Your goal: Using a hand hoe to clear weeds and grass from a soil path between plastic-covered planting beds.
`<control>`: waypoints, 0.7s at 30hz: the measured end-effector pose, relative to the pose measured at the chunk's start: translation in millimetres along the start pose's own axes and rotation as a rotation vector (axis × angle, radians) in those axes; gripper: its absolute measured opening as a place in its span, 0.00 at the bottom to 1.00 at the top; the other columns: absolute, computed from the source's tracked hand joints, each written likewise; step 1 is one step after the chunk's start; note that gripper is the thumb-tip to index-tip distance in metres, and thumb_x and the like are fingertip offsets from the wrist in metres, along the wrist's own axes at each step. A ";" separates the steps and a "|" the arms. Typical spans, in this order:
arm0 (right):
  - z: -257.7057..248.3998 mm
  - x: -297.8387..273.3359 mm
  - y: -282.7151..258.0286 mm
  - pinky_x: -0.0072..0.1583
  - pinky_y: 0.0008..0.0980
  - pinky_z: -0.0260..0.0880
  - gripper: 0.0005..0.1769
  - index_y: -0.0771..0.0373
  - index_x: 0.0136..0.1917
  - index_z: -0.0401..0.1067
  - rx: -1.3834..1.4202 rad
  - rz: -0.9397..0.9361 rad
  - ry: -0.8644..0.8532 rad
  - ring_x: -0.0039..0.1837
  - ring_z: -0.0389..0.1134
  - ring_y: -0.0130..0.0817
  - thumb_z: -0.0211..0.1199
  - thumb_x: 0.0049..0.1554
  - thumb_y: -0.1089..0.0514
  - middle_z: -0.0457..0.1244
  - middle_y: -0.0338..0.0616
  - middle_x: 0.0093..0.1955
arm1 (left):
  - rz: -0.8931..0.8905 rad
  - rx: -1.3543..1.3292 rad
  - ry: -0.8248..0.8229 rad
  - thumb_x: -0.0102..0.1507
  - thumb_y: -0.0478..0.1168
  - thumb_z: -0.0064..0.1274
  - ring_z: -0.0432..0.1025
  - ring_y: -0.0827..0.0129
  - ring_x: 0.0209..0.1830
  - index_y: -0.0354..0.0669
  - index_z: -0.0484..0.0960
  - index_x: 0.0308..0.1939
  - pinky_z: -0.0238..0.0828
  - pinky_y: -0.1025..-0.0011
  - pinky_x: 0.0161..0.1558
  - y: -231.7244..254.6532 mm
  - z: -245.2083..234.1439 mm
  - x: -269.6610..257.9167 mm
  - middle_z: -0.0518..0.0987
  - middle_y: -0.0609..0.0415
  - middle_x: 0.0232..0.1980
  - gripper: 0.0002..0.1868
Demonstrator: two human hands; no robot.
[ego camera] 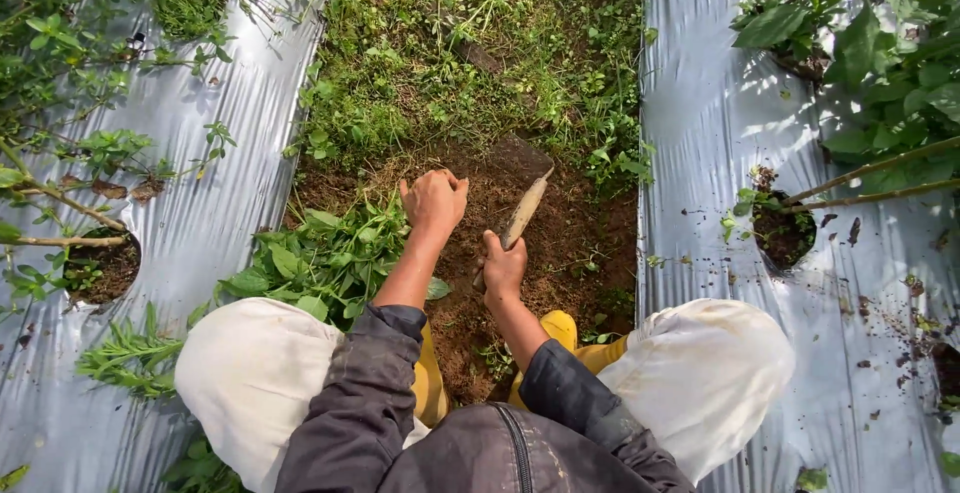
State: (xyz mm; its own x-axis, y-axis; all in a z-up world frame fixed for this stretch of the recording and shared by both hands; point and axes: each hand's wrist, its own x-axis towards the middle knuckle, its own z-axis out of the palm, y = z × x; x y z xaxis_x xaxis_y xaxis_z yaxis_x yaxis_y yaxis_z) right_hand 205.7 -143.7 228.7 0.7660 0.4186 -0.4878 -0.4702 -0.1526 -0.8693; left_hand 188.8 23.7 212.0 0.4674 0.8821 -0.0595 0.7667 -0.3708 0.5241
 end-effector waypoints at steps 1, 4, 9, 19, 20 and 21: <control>-3.3 -1.7 -8.4 0.31 0.32 0.70 0.12 0.68 0.52 0.61 0.008 -0.001 0.009 0.30 0.64 0.28 0.58 0.66 0.57 0.58 0.40 0.33 | 0.011 0.002 -0.005 0.60 0.49 0.54 0.82 0.52 0.38 0.55 0.84 0.25 0.43 0.36 0.71 12.8 -7.4 9.0 0.83 0.56 0.29 0.11; -10.4 -6.4 -33.2 0.31 0.29 0.70 0.12 0.67 0.53 0.60 0.048 0.020 0.027 0.29 0.63 0.26 0.58 0.66 0.57 0.57 0.38 0.33 | 0.216 0.052 -0.068 0.61 0.40 0.55 0.81 0.58 0.45 0.57 0.84 0.25 0.41 0.35 0.72 48.8 -35.0 38.7 0.83 0.55 0.32 0.09; -11.5 -4.6 -73.6 0.33 0.30 0.71 0.09 0.67 0.54 0.60 0.129 -0.092 -0.047 0.32 0.63 0.25 0.55 0.67 0.59 0.57 0.39 0.36 | 0.433 0.149 -0.120 0.66 0.44 0.58 0.79 0.51 0.51 0.51 0.85 0.29 0.49 0.36 0.70 117.6 -146.6 52.0 0.82 0.51 0.31 0.11; 0.3 42.1 -171.5 0.28 0.29 0.61 0.13 0.63 0.55 0.61 0.001 -0.138 -0.014 0.29 0.59 0.26 0.61 0.64 0.57 0.57 0.38 0.35 | 0.447 0.546 -0.428 0.62 0.33 0.57 0.65 0.67 0.27 0.42 0.87 0.48 0.58 0.60 0.56 136.7 -250.7 59.3 0.80 0.56 0.25 0.10; 0.9 50.6 -181.9 0.29 0.29 0.62 0.13 0.63 0.53 0.61 -0.069 -0.216 -0.016 0.29 0.60 0.27 0.61 0.62 0.56 0.58 0.38 0.34 | 0.499 0.553 -0.387 0.65 0.41 0.57 0.69 0.65 0.25 0.45 0.87 0.39 0.58 0.55 0.63 127.3 -250.8 60.4 0.81 0.55 0.24 0.07; 1.8 58.4 -191.5 0.29 0.29 0.63 0.13 0.62 0.51 0.61 -0.141 -0.291 -0.020 0.29 0.61 0.27 0.62 0.61 0.55 0.58 0.37 0.33 | 0.547 0.559 -0.346 0.69 0.49 0.56 0.73 0.64 0.23 0.48 0.87 0.31 0.57 0.51 0.69 116.7 -250.9 60.5 0.83 0.54 0.23 0.15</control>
State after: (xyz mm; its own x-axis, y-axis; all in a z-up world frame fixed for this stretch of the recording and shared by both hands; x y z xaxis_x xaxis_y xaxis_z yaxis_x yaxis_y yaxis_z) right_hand 339.7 -88.4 366.8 0.8498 0.4805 -0.2169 -0.1667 -0.1455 -0.9752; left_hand 196.1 106.7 482.7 0.8732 0.4326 -0.2244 0.4562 -0.8876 0.0642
